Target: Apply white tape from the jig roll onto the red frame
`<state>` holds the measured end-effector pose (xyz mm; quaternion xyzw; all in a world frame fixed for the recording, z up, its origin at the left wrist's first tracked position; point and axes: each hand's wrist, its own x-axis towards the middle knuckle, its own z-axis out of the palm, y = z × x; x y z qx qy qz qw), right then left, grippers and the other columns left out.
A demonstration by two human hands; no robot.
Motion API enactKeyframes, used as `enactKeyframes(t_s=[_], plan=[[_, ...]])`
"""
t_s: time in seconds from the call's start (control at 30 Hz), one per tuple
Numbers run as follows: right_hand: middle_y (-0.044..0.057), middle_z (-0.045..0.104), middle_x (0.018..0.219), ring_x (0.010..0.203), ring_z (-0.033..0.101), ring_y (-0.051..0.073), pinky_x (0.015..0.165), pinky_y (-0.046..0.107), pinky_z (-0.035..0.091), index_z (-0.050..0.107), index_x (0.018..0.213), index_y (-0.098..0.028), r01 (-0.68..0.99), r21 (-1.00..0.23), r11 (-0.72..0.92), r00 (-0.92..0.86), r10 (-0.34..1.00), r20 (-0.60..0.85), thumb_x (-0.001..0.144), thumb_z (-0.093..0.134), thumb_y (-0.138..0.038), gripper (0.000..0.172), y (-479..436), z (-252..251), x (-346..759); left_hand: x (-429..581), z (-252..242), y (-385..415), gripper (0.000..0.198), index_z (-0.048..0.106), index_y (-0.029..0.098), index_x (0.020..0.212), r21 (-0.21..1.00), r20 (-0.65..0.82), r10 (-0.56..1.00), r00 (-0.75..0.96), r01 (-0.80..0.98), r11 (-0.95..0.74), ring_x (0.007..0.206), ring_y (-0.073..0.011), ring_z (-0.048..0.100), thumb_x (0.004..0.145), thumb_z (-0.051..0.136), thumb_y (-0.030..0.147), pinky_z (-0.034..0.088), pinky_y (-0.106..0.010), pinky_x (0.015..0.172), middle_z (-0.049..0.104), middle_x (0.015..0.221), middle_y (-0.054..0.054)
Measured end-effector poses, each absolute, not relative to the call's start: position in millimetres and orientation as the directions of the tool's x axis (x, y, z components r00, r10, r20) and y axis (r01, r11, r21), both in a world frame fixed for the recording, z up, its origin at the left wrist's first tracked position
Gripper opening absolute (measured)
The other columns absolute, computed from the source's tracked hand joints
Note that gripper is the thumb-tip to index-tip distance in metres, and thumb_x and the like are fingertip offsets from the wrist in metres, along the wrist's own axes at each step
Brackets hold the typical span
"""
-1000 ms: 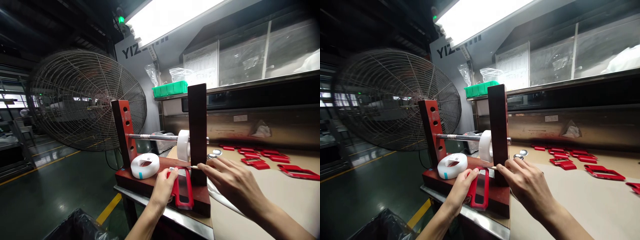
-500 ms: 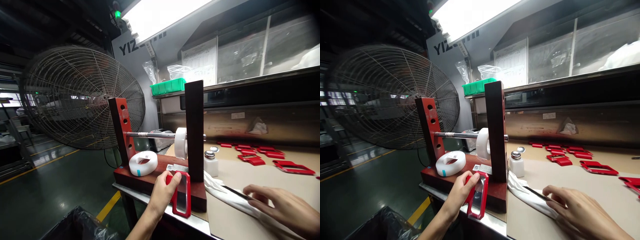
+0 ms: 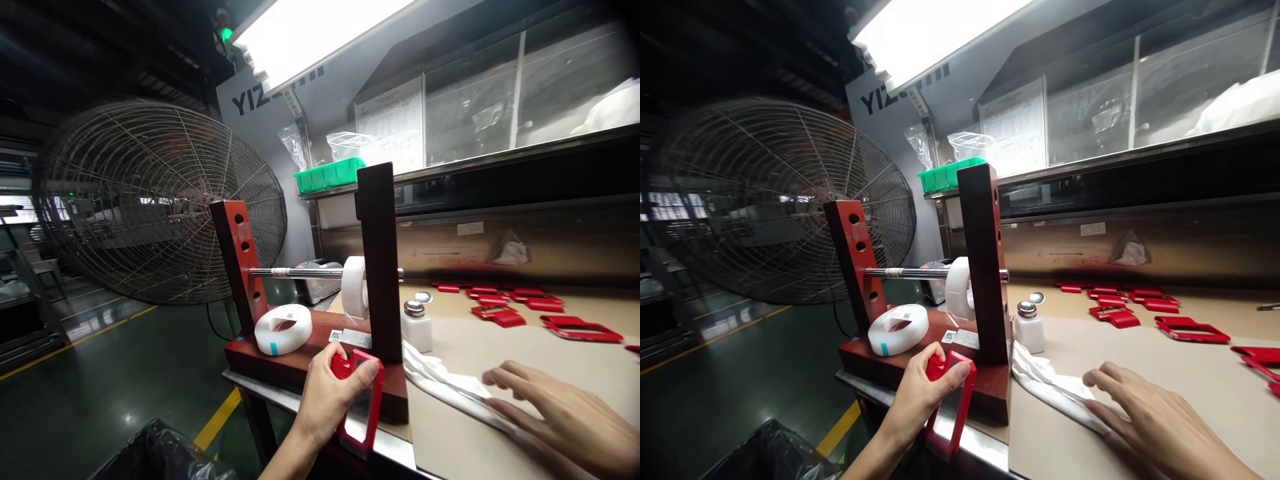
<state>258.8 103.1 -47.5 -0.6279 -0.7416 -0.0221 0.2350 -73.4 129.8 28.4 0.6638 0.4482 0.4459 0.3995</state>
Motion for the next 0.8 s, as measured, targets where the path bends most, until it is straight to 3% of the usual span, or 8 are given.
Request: enactKeyframes(t_s=[0.1,0.23,0.37,0.47,0.6,0.8], plan=[[0.000,0.065,0.092,0.071,0.063,0.014,0.061,0.026,0.051,0.063,0.099,-0.033,0.904,-0.327,0.275,-0.107,0.887,0.449,0.088,0.044,-0.059,0.034,97,-30,239,-74,29,126,0.052,0.034,0.022,0.065,0.930,0.230,0.950,0.213,0.240,-0.279,0.056,-0.0087,0.030,0.070,0.065,0.062,0.026,-0.023,0.053,0.038,0.058,0.007],[-0.004,0.065,0.085,0.066,0.058,0.011,0.057,0.021,0.048,0.062,0.097,-0.034,0.822,-0.440,0.362,-0.155,0.885,0.438,0.090,0.043,-0.056,0.030,90,-6,207,-74,29,122,0.048,0.037,0.021,0.067,0.922,0.234,0.945,0.227,0.257,-0.290,0.057,-0.0094,0.031,0.078,0.055,0.063,0.027,-0.024,0.055,0.037,0.059,0.007],[-0.003,0.065,0.084,0.066,0.056,0.011,0.056,0.022,0.044,0.064,0.093,-0.032,0.727,-0.541,0.423,-0.195,0.882,0.428,0.090,0.045,-0.056,0.030,88,15,182,-75,27,121,0.047,0.037,0.021,0.067,0.916,0.241,0.944,0.226,0.267,-0.298,0.057,-0.0095,0.031,0.078,0.057,0.062,0.027,-0.024,0.055,0.035,0.059,0.007],[-0.002,0.063,0.080,0.068,0.053,0.012,0.057,0.023,0.040,0.064,0.085,-0.029,0.626,-0.671,0.398,-0.197,0.913,0.358,0.088,0.045,-0.059,0.036,88,30,166,-76,27,119,0.046,0.037,0.021,0.067,0.917,0.244,0.938,0.244,0.257,-0.305,0.058,-0.0100,0.032,0.080,0.054,0.062,0.028,-0.024,0.056,0.035,0.060,0.007],[-0.001,0.051,0.069,0.063,0.044,0.011,0.056,0.023,0.034,0.061,0.079,-0.023,0.449,-0.837,0.313,-0.255,0.943,0.215,0.085,0.046,-0.063,0.044,89,43,142,-76,30,112,0.045,0.034,0.022,0.066,0.919,0.255,0.918,0.304,0.219,-0.327,0.060,-0.0110,0.032,0.089,0.037,0.060,0.030,-0.025,0.057,0.036,0.063,0.005],[-0.002,0.044,0.067,0.056,0.031,0.008,0.049,0.021,0.025,0.057,0.078,-0.017,0.171,-0.960,0.222,-0.421,0.898,0.132,0.083,0.053,-0.063,0.047,90,44,114,-76,34,103,0.040,0.032,0.023,0.066,0.828,0.344,0.876,0.338,0.330,-0.453,0.056,-0.0128,0.036,0.095,0.027,0.051,0.028,-0.028,0.057,0.039,0.060,0.004]])
